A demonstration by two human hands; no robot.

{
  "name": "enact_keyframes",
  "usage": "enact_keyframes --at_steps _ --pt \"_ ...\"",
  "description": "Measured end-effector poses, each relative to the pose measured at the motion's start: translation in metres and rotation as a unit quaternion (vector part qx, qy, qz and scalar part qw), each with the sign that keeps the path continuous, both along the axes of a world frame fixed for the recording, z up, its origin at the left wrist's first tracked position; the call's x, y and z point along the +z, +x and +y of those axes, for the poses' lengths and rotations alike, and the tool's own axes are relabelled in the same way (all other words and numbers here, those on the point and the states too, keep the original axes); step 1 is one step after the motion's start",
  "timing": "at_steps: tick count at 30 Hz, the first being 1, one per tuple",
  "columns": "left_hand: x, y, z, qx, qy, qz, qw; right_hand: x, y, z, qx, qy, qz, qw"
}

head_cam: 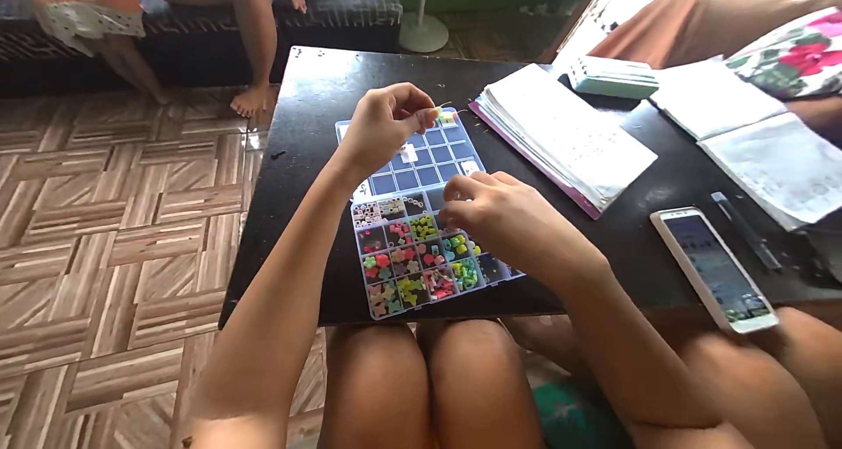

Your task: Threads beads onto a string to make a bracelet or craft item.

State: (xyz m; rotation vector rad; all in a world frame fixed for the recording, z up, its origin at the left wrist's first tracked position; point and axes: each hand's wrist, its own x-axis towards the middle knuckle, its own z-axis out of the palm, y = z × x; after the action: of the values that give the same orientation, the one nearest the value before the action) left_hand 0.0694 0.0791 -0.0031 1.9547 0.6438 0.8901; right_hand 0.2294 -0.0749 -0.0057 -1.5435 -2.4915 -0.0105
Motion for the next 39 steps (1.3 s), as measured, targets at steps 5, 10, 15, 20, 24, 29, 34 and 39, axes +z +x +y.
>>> enact_keyframes --at_steps 5,10,15,20,24,29,34,39 --pt "0.001 0.001 -0.001 -0.002 -0.003 0.008 1.0 0.011 -0.021 0.001 -0.036 -0.066 -0.051 0.996" --pt "0.0 0.001 -0.001 0.001 0.005 0.014 1.0 0.02 -0.014 0.011 0.022 -0.062 -0.099 0.993" --pt "-0.001 0.0 0.0 0.019 0.008 0.004 1.0 0.047 0.008 0.048 0.041 -0.085 0.092 0.991" --pt "-0.002 -0.003 0.005 0.048 -0.006 -0.013 0.999 0.013 0.025 0.087 0.024 -0.113 0.504 0.856" --pt "-0.003 0.0 0.002 0.045 -0.014 -0.019 0.999 -0.015 0.028 0.094 -0.056 -0.157 0.637 0.753" --pt "-0.006 0.002 0.002 0.031 -0.022 -0.03 0.999 -0.018 0.028 0.1 -0.122 -0.117 0.743 0.648" --pt "-0.004 -0.005 -0.011 0.0 -0.015 0.002 1.0 -0.015 0.027 0.083 -0.092 -0.123 0.749 0.644" --pt "-0.006 -0.002 -0.008 -0.003 -0.014 0.002 1.0 -0.01 0.023 0.084 -0.099 -0.128 0.76 0.63"
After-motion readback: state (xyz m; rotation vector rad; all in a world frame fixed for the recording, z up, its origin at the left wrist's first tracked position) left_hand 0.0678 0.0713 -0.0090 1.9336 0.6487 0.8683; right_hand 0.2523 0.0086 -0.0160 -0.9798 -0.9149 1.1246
